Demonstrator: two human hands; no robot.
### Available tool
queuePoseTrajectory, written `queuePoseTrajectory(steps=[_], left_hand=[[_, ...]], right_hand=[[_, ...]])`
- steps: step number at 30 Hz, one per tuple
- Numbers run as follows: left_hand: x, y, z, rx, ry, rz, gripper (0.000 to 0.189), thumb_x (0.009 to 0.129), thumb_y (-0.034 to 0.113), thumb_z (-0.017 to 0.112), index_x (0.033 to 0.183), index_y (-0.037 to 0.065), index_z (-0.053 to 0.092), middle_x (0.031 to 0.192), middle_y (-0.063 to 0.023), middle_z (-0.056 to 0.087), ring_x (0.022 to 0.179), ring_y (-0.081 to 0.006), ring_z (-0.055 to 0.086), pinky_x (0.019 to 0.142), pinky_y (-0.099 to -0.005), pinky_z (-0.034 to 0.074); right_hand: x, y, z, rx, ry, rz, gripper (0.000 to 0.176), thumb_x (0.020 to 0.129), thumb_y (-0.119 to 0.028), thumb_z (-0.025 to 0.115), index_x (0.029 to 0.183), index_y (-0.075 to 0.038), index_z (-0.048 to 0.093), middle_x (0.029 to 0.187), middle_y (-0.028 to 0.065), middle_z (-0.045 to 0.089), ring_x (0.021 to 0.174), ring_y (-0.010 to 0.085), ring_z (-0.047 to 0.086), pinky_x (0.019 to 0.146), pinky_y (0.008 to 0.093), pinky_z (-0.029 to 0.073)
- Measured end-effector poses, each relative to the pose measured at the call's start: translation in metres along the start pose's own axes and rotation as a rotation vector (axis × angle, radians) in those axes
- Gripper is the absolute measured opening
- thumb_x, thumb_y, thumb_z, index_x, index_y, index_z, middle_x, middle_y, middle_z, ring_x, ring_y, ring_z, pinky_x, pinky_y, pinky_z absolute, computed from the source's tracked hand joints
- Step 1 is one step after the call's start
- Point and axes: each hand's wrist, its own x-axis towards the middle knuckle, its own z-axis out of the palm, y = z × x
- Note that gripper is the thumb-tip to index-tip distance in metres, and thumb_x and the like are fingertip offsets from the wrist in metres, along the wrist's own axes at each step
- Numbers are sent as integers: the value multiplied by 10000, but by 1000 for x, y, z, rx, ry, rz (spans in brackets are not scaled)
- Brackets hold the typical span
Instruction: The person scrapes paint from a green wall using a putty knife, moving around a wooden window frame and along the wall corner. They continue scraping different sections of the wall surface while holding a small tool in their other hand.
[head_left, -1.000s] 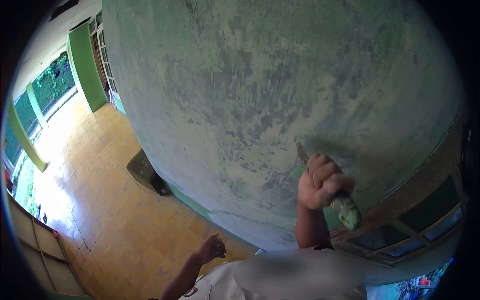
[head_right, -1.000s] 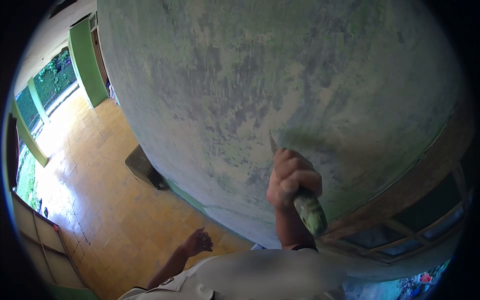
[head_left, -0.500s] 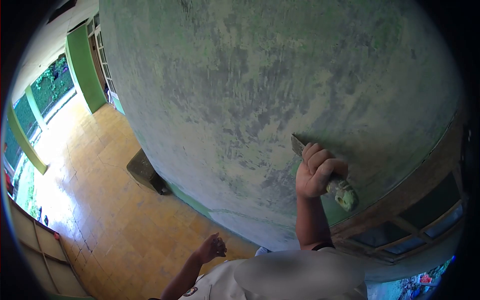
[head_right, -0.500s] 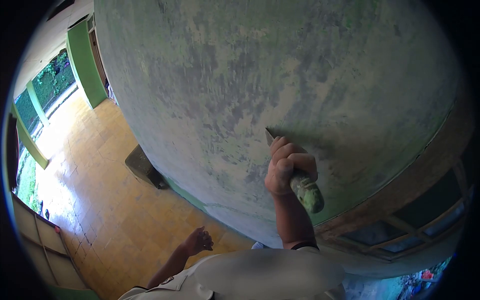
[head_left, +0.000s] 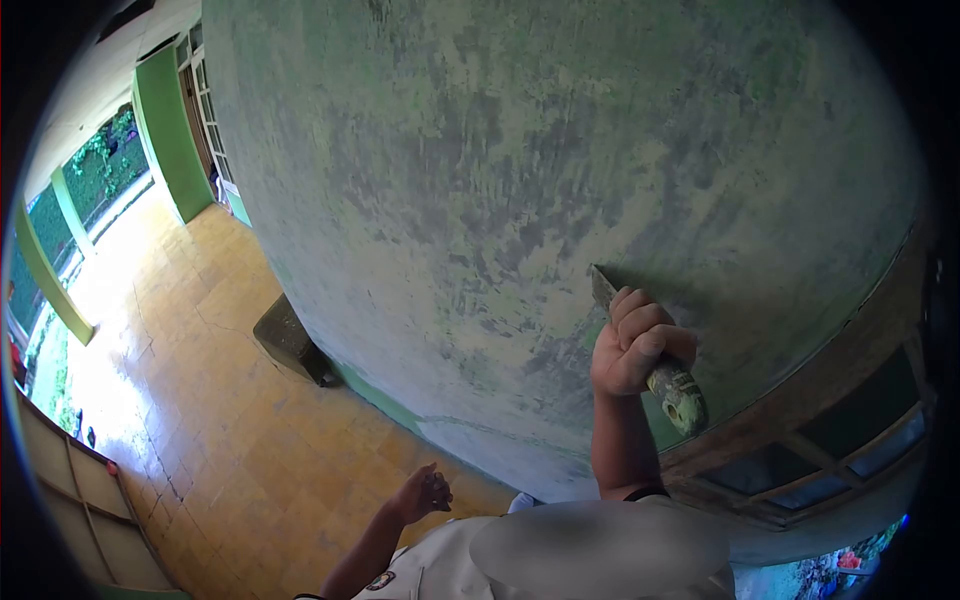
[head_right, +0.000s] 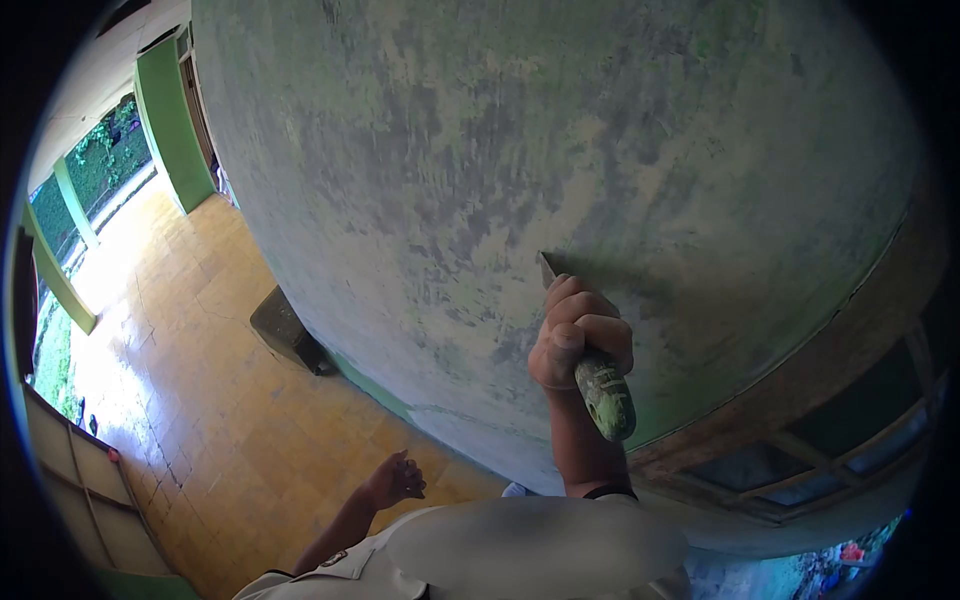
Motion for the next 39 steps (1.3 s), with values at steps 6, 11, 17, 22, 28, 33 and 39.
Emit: queuePoseTrajectory(steps=[6, 11, 17, 22, 28, 33, 39], left_hand=[[1, 2, 4, 13, 12, 21, 394, 901, 439, 466, 681, 112, 473, 715, -72, 528, 767, -246, 579, 698, -404, 507], [1, -2, -1, 32, -4, -9, 400, 899, 443, 468, 681, 108, 475, 717, -75, 531, 762, -251, 581, 698, -402, 508], [-2, -2, 3, 23, 27, -6, 406, 898, 449, 464, 680, 106, 475, 721, -76, 533, 761, -254, 581, 688, -398, 509], [1, 2, 3, -4, 26, 1, 411, 898, 452, 460, 686, 101, 484, 715, -78, 529, 764, -255, 581, 684, -406, 511], [-1, 0, 4, 39, 27, 5, 412, 902, 449, 455, 677, 104, 480, 707, -73, 516, 763, -254, 577, 685, -404, 505], [0, 1, 5, 12, 44, -2, 417, 902, 449, 455, 665, 106, 464, 706, -71, 515, 755, -248, 573, 687, -401, 502], [1, 3, 7, 16, 13, -2, 415, 900, 444, 462, 663, 103, 462, 702, -68, 510, 755, -250, 577, 690, -404, 503]], right_hand=[[3, -18, -5, 80, -35, -83, 238, 955, -256, 463, 803, -115, 344, 549, -16, 286, 491, 97, 259, 466, 276, 245], [-3, -3, 0, -42, 63, 49, 291, 940, -314, 496, 783, -126, 339, 539, -31, 296, 483, 89, 254, 450, 261, 224], [-1, 6, 2, -52, 85, 56, 328, 935, -314, 501, 743, -118, 321, 537, -27, 290, 485, 91, 259, 459, 262, 235], [7, -21, 0, 109, -18, -106, 304, 940, -279, 498, 759, -108, 324, 550, -21, 281, 498, 97, 258, 463, 268, 236], [5, -4, -1, 23, 8, 8, 310, 936, -275, 507, 742, -120, 321, 545, -28, 287, 488, 94, 254, 463, 261, 228], [8, -13, -3, 83, 34, -51, 296, 935, -268, 510, 759, -122, 322, 544, -25, 287, 488, 93, 250, 463, 267, 227], [8, -19, -4, 136, 23, -55, 280, 945, -290, 483, 776, -136, 322, 550, -29, 280, 491, 85, 240, 470, 259, 229]])
